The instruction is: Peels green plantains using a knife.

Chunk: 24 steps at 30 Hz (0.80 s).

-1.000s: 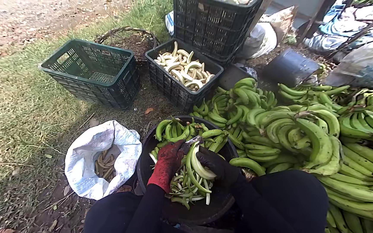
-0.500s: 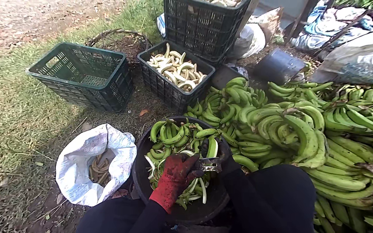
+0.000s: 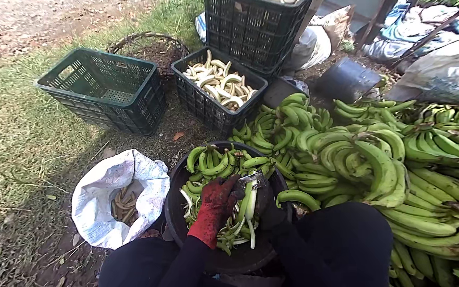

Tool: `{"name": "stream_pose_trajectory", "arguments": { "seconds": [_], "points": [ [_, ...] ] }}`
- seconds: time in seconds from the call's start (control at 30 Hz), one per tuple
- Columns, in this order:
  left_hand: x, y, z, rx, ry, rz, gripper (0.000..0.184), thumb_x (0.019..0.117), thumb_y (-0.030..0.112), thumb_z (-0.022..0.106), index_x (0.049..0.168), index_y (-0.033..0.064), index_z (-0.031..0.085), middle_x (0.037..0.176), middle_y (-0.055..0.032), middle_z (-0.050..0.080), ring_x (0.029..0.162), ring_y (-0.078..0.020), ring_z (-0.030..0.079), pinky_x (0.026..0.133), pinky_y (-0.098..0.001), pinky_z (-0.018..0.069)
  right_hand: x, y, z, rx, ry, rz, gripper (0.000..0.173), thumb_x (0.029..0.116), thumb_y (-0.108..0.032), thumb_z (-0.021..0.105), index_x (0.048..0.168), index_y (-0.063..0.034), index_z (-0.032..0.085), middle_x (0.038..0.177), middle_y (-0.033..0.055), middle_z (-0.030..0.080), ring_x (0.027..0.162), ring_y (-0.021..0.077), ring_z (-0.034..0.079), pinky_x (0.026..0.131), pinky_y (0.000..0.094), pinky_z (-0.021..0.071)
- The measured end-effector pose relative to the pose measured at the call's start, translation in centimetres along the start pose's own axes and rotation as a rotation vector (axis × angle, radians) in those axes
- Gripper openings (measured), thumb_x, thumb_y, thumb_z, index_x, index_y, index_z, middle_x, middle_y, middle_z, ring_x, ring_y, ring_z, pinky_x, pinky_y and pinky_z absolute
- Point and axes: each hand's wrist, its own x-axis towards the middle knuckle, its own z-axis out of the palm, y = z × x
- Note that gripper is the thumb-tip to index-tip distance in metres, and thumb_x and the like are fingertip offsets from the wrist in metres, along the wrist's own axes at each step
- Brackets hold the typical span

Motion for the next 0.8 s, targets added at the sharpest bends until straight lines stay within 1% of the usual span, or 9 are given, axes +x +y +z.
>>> {"name": "stream_pose_trajectory", "arguments": {
  "seconds": [0.13, 0.2, 0.3, 0.37, 0.43, 0.53, 0.6, 0.67, 0.8],
  "points": [
    [1.3, -1.3, -0.9, -0.084, -0.197, -0.249, 0.041, 0.1071, 0.038, 0.044, 0.142, 0.0279, 0.062, 0.127, -0.0101, 0.069, 0.120, -0.0291, 0.063, 0.105, -0.0518, 0.0490, -2.1, 0.4, -0.7, -0.502, -0.244, -0.047, 0.054, 0.1084, -0.030, 0.028, 0.144, 0.0043, 0.050, 0.137, 0.0177, 0.059, 0.122, 0.0134, 0.057, 0.107, 0.0292, 0.0453],
    [1.2, -2.4, -0.9, -0.193, -0.282, -0.335, 0.043, 0.1091, 0.043, 0.039, 0.140, 0.0240, 0.063, 0.131, -0.0068, 0.067, 0.125, -0.0233, 0.061, 0.109, -0.0478, 0.0467, -2.0, -0.1, -1.6, -0.652, -0.445, -0.030, 0.059, 0.1043, -0.036, 0.034, 0.147, 0.0031, 0.048, 0.143, 0.0200, 0.056, 0.128, 0.0172, 0.056, 0.110, 0.0343, 0.0440],
    [0.8, -2.8, -0.7, -0.257, -0.328, -0.452, 0.050, 0.1094, 0.048, 0.035, 0.135, 0.0179, 0.065, 0.127, -0.0088, 0.068, 0.117, -0.0219, 0.065, 0.103, -0.0484, 0.0520, -1.5, -0.7, -2.8, -0.602, -0.580, 0.076, 0.058, 0.1009, -0.040, 0.038, 0.143, -0.0035, 0.054, 0.112, 0.0105, 0.068, 0.089, 0.0145, 0.067, 0.080, 0.0352, 0.0574],
    [0.6, -2.7, -0.6, -0.223, -0.311, -0.481, 0.054, 0.1094, 0.051, 0.032, 0.135, 0.0170, 0.065, 0.130, -0.0084, 0.067, 0.124, -0.0218, 0.062, 0.109, -0.0488, 0.0471, -1.4, -1.3, -3.3, -0.364, -0.590, 0.189, 0.055, 0.1026, -0.037, 0.034, 0.142, -0.0040, 0.054, 0.083, 0.0062, 0.066, 0.062, 0.0151, 0.061, 0.058, 0.0323, 0.0552],
    [0.1, -2.4, -0.4, -0.257, -0.277, -0.423, 0.052, 0.1089, 0.052, 0.034, 0.134, 0.0188, 0.065, 0.127, -0.0062, 0.068, 0.118, -0.0191, 0.064, 0.104, -0.0458, 0.0514, -1.0, -2.0, -3.7, -0.100, -0.483, 0.314, 0.052, 0.1075, -0.037, 0.023, 0.140, -0.0075, 0.052, 0.074, 0.0052, 0.062, 0.055, 0.0142, 0.059, 0.052, 0.0295, 0.0544],
    [-0.9, -0.9, -0.3, -0.282, -0.276, -0.186, 0.044, 0.1078, 0.046, 0.044, 0.139, 0.0221, 0.064, 0.125, -0.0058, 0.069, 0.117, -0.0191, 0.064, 0.104, -0.0435, 0.0512, 0.8, -3.1, -3.9, 0.229, -0.221, 0.454, 0.064, 0.1080, -0.057, 0.020, 0.103, -0.0084, 0.061, 0.066, 0.0058, 0.061, 0.050, 0.0150, 0.059, 0.045, 0.0302, 0.0541],
    [-1.9, 0.1, 0.0, -0.214, -0.259, 0.019, 0.041, 0.1038, 0.042, 0.053, 0.139, 0.0245, 0.064, 0.117, -0.0103, 0.070, 0.109, -0.0263, 0.066, 0.099, -0.0496, 0.0528, 2.2, -3.1, -5.4, 0.407, -0.240, 0.454, 0.056, 0.1096, -0.049, 0.026, 0.109, -0.0054, 0.061, 0.077, 0.0084, 0.066, 0.059, 0.0149, 0.065, 0.054, 0.0293, 0.0581],
    [-2.7, 0.4, 0.1, -0.135, -0.234, 0.184, 0.043, 0.0990, 0.046, 0.059, 0.138, 0.0277, 0.065, 0.110, -0.0132, 0.071, 0.101, -0.0304, 0.068, 0.092, -0.0536, 0.0549, 3.3, -3.4, -6.4, 0.608, -0.301, 0.638, 0.062, 0.1058, -0.055, 0.029, 0.112, -0.0022, 0.061, 0.076, 0.0080, 0.063, 0.057, 0.0144, 0.064, 0.052, 0.0264, 0.0573],
    [-2.8, 0.2, -0.1, -0.077, -0.184, 0.280, 0.045, 0.0968, 0.053, 0.060, 0.135, 0.0306, 0.067, 0.109, -0.0129, 0.072, 0.102, -0.0313, 0.069, 0.090, -0.0558, 0.0547, 4.6, -3.3, -7.8, 0.713, -0.536, 0.755, 0.063, 0.1037, -0.054, 0.034, 0.120, 0.0013, 0.059, 0.080, 0.0080, 0.063, 0.059, 0.0144, 0.063, 0.053, 0.0250, 0.0567]
  ]
}}
